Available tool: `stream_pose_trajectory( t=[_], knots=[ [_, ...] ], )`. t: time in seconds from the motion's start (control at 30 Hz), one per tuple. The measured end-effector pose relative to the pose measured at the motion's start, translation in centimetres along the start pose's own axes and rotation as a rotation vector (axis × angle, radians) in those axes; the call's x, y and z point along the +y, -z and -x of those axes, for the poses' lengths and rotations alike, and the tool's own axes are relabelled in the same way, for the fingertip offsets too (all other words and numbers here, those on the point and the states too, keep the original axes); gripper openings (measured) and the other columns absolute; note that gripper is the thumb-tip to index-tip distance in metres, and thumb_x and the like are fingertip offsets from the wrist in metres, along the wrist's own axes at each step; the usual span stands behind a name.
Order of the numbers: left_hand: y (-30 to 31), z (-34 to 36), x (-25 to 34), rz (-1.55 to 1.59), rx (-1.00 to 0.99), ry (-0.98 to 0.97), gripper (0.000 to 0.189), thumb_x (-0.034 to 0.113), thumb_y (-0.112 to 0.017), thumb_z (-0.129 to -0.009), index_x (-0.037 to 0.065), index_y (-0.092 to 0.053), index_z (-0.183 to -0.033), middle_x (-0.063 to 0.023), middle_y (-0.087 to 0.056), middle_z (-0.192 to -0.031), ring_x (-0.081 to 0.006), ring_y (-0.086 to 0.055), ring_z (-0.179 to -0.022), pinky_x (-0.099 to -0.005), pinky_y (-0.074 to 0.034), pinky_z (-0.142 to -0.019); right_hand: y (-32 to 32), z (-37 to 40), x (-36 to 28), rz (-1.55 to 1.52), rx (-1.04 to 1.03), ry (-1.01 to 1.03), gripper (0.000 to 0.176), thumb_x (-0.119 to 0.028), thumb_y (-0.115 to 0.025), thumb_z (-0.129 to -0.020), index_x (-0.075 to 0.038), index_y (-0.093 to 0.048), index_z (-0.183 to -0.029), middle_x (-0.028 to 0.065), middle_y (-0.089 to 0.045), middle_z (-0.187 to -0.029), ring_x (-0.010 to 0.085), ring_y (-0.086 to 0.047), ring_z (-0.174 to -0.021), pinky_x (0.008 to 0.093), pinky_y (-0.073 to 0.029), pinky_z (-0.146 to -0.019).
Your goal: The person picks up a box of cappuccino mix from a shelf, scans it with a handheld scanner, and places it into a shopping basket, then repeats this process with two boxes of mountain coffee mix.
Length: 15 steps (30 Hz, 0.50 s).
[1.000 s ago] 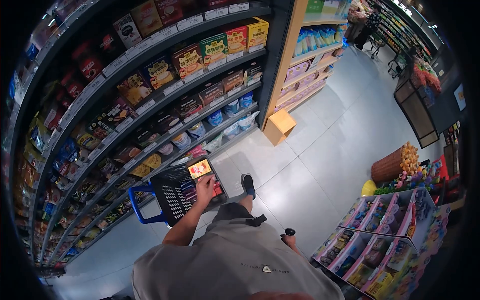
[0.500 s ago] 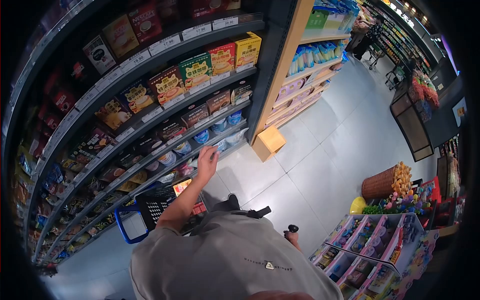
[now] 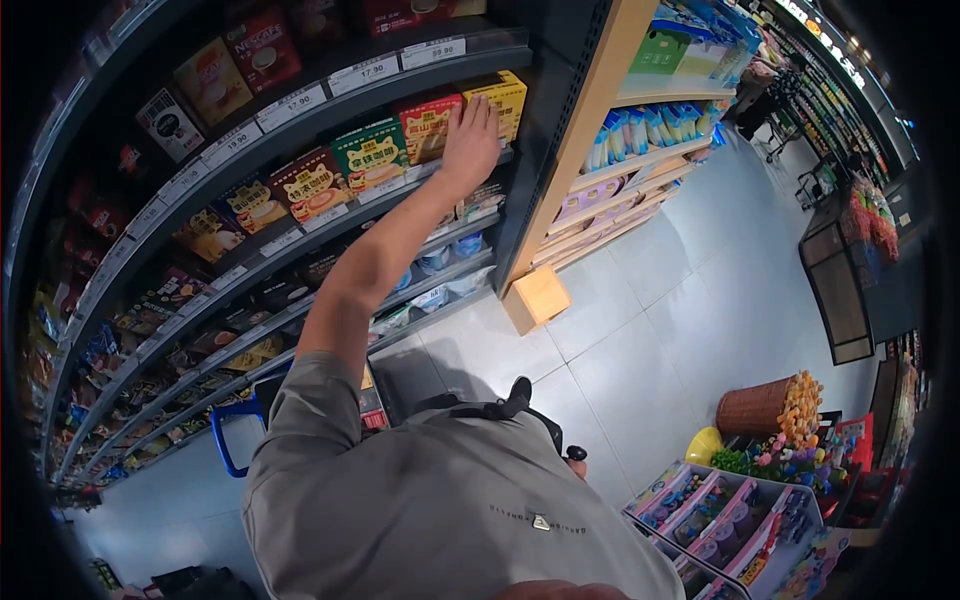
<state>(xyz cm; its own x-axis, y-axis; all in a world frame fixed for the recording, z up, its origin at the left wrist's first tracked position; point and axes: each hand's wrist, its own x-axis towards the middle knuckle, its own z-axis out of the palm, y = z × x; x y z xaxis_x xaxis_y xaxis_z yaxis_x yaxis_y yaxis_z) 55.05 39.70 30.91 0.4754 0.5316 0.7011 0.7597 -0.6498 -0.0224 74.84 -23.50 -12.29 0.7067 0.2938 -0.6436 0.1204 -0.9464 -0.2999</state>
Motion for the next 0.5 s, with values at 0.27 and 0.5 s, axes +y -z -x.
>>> stream_pose_trajectory(
  t=[0.27, 0.5],
  knots=[
    [-4.6, -5.0, -1.0, -0.386, -0.26, 0.084, 0.049, 0.015, -0.05, -0.086, -0.008, -0.047, -0.128, -0.0172, -0.056, -0.118, -0.029, -0.05, -0.114, -0.0477, -0.03, -0.106, 11.3, -4.4, -9.2, -0.485, -0.075, -0.093, 0.017, -0.005, -0.072, -0.069, -0.005, -0.057, -0.062, 0.0032, -0.054, -0.055, 0.0142, -0.051, -0.043, 0.0308, -0.04, -0.041],
    [-5.4, -3.9, -0.3, -0.467, -0.023, 0.035, 0.047, 0.013, -0.052, -0.083, -0.005, -0.049, -0.126, -0.0159, -0.056, -0.114, -0.028, -0.052, -0.11, -0.0523, -0.031, -0.103, 12.8, -9.7, -10.7, -0.494, -0.125, -0.064, 0.02, -0.008, -0.073, -0.07, -0.006, -0.055, -0.062, 0.0034, -0.054, -0.054, 0.0154, -0.05, -0.04, 0.0308, -0.039, -0.038]
  ],
)
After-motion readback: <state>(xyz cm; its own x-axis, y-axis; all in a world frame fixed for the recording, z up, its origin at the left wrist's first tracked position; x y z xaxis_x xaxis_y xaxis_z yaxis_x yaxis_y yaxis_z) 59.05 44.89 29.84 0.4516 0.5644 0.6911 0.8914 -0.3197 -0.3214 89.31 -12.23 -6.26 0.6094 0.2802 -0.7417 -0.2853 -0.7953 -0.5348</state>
